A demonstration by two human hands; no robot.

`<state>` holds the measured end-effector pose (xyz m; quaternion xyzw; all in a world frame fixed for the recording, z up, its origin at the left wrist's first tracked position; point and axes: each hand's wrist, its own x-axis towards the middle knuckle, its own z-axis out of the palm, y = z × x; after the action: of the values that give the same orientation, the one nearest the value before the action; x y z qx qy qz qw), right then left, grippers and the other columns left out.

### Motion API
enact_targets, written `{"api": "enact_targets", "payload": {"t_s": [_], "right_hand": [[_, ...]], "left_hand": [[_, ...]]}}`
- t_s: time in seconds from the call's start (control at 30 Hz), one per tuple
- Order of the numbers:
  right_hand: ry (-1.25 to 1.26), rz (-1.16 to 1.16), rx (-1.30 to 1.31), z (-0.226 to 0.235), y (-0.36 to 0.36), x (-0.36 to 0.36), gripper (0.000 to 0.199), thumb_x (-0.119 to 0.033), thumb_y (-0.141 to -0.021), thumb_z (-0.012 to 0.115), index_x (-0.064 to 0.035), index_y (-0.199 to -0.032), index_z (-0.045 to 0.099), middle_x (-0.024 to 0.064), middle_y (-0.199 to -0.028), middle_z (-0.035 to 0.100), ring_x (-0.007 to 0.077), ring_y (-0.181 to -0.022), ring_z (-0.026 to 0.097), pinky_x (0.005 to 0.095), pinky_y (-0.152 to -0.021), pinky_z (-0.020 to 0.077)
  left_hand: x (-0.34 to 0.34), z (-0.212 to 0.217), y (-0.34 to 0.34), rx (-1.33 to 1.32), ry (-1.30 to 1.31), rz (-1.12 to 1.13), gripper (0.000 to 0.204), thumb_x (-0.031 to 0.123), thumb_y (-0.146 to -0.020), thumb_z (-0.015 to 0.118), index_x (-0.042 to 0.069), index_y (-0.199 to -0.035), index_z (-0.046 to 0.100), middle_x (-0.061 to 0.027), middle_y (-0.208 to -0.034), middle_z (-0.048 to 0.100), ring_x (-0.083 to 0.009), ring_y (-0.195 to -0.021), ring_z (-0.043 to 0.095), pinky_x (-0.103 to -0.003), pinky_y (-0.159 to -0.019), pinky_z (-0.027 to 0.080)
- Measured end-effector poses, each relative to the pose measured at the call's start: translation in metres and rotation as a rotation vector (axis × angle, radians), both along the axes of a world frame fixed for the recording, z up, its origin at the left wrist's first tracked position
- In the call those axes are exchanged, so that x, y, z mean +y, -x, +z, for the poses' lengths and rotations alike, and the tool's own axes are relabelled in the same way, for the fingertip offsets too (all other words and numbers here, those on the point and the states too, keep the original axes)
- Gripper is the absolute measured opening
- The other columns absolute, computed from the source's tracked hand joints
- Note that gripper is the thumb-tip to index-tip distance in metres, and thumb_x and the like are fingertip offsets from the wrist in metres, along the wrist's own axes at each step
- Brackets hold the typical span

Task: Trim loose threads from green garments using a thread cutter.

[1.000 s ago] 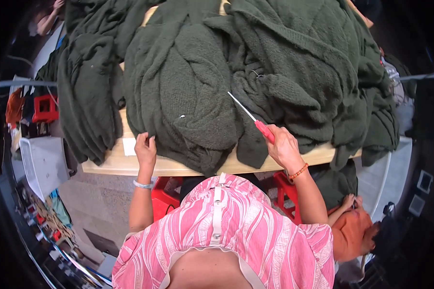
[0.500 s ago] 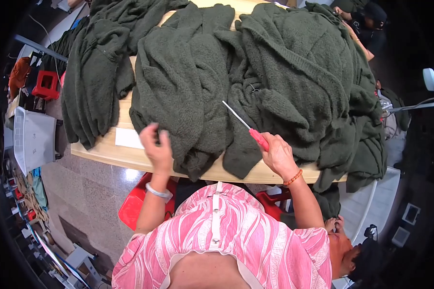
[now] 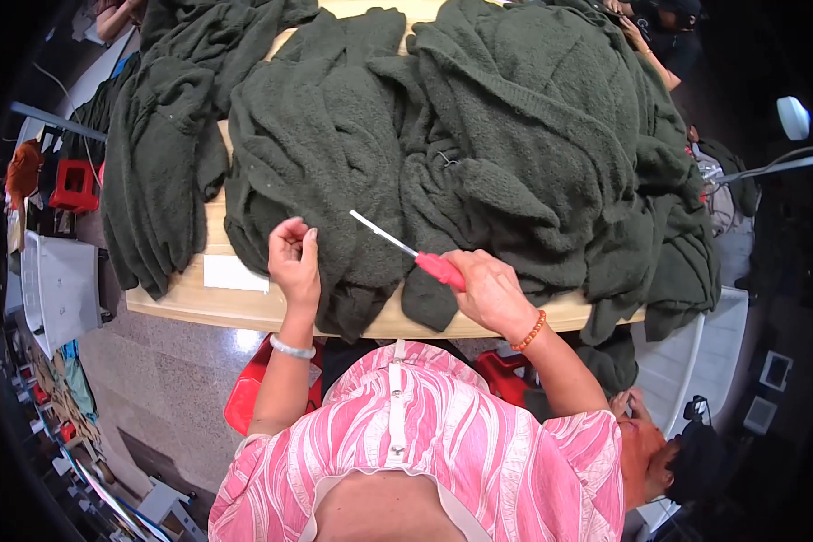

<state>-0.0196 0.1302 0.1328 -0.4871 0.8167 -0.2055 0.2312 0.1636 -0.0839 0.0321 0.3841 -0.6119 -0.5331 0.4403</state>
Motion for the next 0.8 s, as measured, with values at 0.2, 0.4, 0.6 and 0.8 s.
{"api": "enact_targets", "payload": {"t_s": [0.2, 0.4, 0.6, 0.8], "right_hand": [[-0.094, 0.063, -0.056, -0.007, -0.01, 0.007, 0.029, -0.004, -0.08, 0.059, -0.0054, -0.108, 0.062, 0.0165, -0.092, 0.067, 0.0367, -0.094, 0.063, 0.0457, -0.082, 0.05], [-0.052, 0.092, -0.053, -0.003, -0.015, -0.001, 0.027, -0.005, -0.083, 0.058, -0.0029, -0.109, 0.064, 0.0167, -0.096, 0.067, 0.037, -0.093, 0.063, 0.0438, -0.081, 0.0501], [-0.025, 0.1, -0.042, 0.002, -0.016, -0.005, 0.027, -0.005, -0.083, 0.058, -0.0027, -0.109, 0.063, 0.0178, -0.098, 0.067, 0.0374, -0.096, 0.063, 0.044, -0.081, 0.0499], [-0.084, 0.111, -0.023, 0.008, -0.019, 0.0, 0.023, -0.017, -0.088, 0.062, -0.005, -0.107, 0.063, 0.0207, -0.08, 0.066, 0.0395, -0.078, 0.065, 0.046, -0.07, 0.0508]], "left_hand": [[-0.02, -0.041, -0.009, -0.08, -0.227, 0.255, 0.056, 0.006, -0.082, 0.079, 0.002, -0.126, 0.046, -0.0033, -0.1, 0.051, -0.0084, -0.081, 0.051, -0.019, -0.076, 0.046], [-0.017, -0.025, 0.0, -0.12, -0.277, 0.01, 0.069, 0.023, -0.078, 0.083, 0.0, -0.131, 0.046, -0.0078, -0.1, 0.055, -0.0157, -0.082, 0.056, -0.027, -0.073, 0.049], [-0.025, -0.022, 0.002, -0.488, 0.424, 0.094, 0.049, 0.017, -0.081, 0.077, -0.003, -0.121, 0.055, -0.0175, -0.098, 0.061, -0.0345, -0.086, 0.062, -0.039, -0.08, 0.05], [-0.01, -0.032, -0.005, 0.264, -0.426, -0.127, 0.024, 0.005, -0.093, 0.065, -0.003, -0.115, 0.064, -0.0048, -0.105, 0.068, -0.012, -0.092, 0.062, -0.025, -0.086, 0.05]]}}
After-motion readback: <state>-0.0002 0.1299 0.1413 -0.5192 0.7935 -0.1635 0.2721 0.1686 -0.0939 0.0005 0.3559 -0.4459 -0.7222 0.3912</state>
